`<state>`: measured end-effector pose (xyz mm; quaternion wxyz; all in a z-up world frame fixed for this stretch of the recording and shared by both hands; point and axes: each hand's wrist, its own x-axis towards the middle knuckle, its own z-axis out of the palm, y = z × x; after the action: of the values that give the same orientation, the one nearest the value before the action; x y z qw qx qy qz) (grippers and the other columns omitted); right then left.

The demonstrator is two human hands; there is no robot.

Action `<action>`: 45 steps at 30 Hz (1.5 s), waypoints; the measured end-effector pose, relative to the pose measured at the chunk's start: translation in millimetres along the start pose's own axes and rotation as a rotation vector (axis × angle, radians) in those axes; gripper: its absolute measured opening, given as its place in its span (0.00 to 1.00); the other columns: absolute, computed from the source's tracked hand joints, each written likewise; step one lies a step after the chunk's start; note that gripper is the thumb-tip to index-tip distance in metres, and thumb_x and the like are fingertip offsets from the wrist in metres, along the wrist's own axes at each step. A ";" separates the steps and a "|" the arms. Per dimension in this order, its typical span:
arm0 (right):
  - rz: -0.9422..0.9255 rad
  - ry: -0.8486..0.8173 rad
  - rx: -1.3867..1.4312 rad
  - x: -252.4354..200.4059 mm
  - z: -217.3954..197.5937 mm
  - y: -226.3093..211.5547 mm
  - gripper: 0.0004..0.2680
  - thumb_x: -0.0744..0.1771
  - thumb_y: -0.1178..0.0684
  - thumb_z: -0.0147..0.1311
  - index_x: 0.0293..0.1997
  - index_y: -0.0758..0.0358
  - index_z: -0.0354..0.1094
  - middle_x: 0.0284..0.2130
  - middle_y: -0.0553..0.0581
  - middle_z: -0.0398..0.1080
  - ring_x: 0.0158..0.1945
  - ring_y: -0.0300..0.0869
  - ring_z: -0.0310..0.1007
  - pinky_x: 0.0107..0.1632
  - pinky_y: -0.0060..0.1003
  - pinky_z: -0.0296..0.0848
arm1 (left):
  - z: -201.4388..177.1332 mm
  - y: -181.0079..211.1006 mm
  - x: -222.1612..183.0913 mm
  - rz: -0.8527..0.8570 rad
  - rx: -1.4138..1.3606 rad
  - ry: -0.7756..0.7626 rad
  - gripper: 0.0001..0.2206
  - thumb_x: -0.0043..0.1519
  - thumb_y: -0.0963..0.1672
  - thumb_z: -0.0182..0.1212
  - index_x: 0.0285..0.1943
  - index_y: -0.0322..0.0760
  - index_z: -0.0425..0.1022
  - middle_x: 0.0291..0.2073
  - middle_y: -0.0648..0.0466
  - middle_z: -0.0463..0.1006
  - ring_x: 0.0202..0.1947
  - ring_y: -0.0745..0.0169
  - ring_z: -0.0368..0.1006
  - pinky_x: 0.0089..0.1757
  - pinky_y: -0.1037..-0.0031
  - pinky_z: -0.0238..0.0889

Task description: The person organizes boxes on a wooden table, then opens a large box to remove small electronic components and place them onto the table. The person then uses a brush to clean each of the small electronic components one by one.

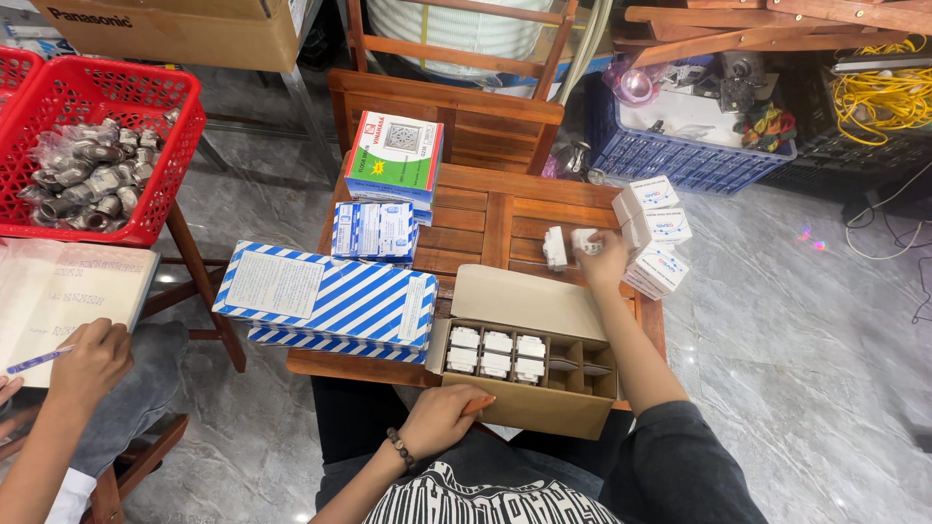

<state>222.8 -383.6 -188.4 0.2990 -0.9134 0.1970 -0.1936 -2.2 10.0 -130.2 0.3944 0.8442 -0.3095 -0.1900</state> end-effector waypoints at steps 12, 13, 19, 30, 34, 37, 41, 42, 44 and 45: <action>-0.334 0.049 -0.094 -17.7 -22.6 -72.9 0.16 0.70 0.38 0.54 0.51 0.62 0.71 0.51 0.64 0.66 0.57 0.57 0.67 0.50 0.54 0.72 | -0.2 -0.2 -0.2 -0.001 -0.011 0.024 0.13 0.64 0.43 0.55 0.56 0.46 0.80 0.46 0.56 0.84 0.44 0.52 0.79 0.40 0.59 0.69; -0.332 0.049 -0.096 -19.4 -24.9 -86.5 0.16 0.70 0.38 0.54 0.51 0.62 0.71 0.51 0.64 0.66 0.57 0.57 0.67 0.50 0.54 0.72 | 0.0 -0.4 0.5 0.000 -0.013 0.022 0.13 0.64 0.43 0.55 0.56 0.46 0.80 0.46 0.56 0.84 0.44 0.52 0.79 0.40 0.59 0.69; -0.107 -0.333 -0.169 -14.6 6.2 -80.9 0.23 0.61 0.48 0.69 0.58 0.57 0.62 0.52 0.66 0.70 0.53 0.61 0.72 0.51 0.53 0.69 | -6.1 4.5 -0.4 -0.015 -0.010 0.004 0.13 0.64 0.44 0.54 0.54 0.49 0.80 0.47 0.59 0.85 0.46 0.55 0.80 0.41 0.60 0.71; -0.292 -0.178 -0.142 -16.3 9.8 -61.3 0.07 0.63 0.58 0.51 0.22 0.62 0.62 0.24 0.60 0.68 0.32 0.55 0.65 0.30 0.50 0.57 | -12.2 7.3 0.1 -0.031 -0.100 0.010 0.12 0.67 0.47 0.50 0.49 0.54 0.82 0.42 0.65 0.87 0.45 0.60 0.82 0.41 0.63 0.70; -0.243 -0.173 -0.211 -20.5 -7.3 -66.4 0.10 0.66 0.49 0.61 0.50 0.57 0.77 0.50 0.65 0.71 0.56 0.60 0.67 0.45 0.58 0.73 | -13.7 9.7 -1.0 -0.035 -0.121 0.004 0.13 0.66 0.47 0.49 0.49 0.53 0.83 0.39 0.66 0.87 0.44 0.62 0.83 0.43 0.65 0.71; -0.513 0.019 0.072 -41.8 -61.4 -116.3 0.05 0.68 0.55 0.62 0.47 0.62 0.78 0.41 0.57 0.70 0.49 0.51 0.69 0.51 0.44 0.69 | -14.4 7.2 3.1 -0.038 -0.138 0.011 0.17 0.69 0.50 0.45 0.49 0.51 0.84 0.36 0.68 0.87 0.43 0.63 0.83 0.44 0.65 0.72; -0.723 -0.366 0.199 -116.0 -134.4 -167.6 0.09 0.65 0.57 0.63 0.48 0.63 0.73 0.43 0.61 0.73 0.41 0.55 0.71 0.42 0.47 0.73 | -34.0 23.4 5.2 -0.093 -0.189 -0.041 0.10 0.67 0.46 0.52 0.43 0.48 0.82 0.32 0.60 0.84 0.38 0.56 0.81 0.40 0.66 0.72; -0.734 -0.533 0.206 -135.0 -147.0 -174.4 0.13 0.61 0.57 0.65 0.48 0.66 0.74 0.43 0.68 0.74 0.44 0.66 0.75 0.44 0.58 0.77 | -45.8 33.1 8.0 -0.123 -0.244 -0.079 0.09 0.67 0.43 0.55 0.36 0.45 0.80 0.21 0.56 0.81 0.30 0.51 0.80 0.36 0.66 0.71; -0.827 -0.640 0.120 -150.3 -142.6 -157.7 0.15 0.63 0.52 0.65 0.52 0.64 0.73 0.48 0.67 0.72 0.49 0.63 0.74 0.50 0.55 0.76 | -49.9 35.4 8.8 -0.120 -0.252 -0.099 0.09 0.67 0.43 0.54 0.37 0.45 0.81 0.21 0.56 0.82 0.30 0.52 0.80 0.37 0.67 0.71; -0.923 -0.757 0.035 -159.4 -140.4 -149.5 0.17 0.65 0.47 0.65 0.55 0.63 0.72 0.53 0.67 0.70 0.54 0.59 0.74 0.55 0.51 0.75 | -51.1 37.1 7.3 -0.127 -0.265 -0.113 0.10 0.68 0.44 0.53 0.37 0.45 0.81 0.21 0.57 0.82 0.30 0.53 0.80 0.37 0.67 0.71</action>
<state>58.0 -262.7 -28.2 0.2487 -0.9050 -0.3437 0.0323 18.2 14.7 -70.2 0.4713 0.7907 -0.2493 -0.3008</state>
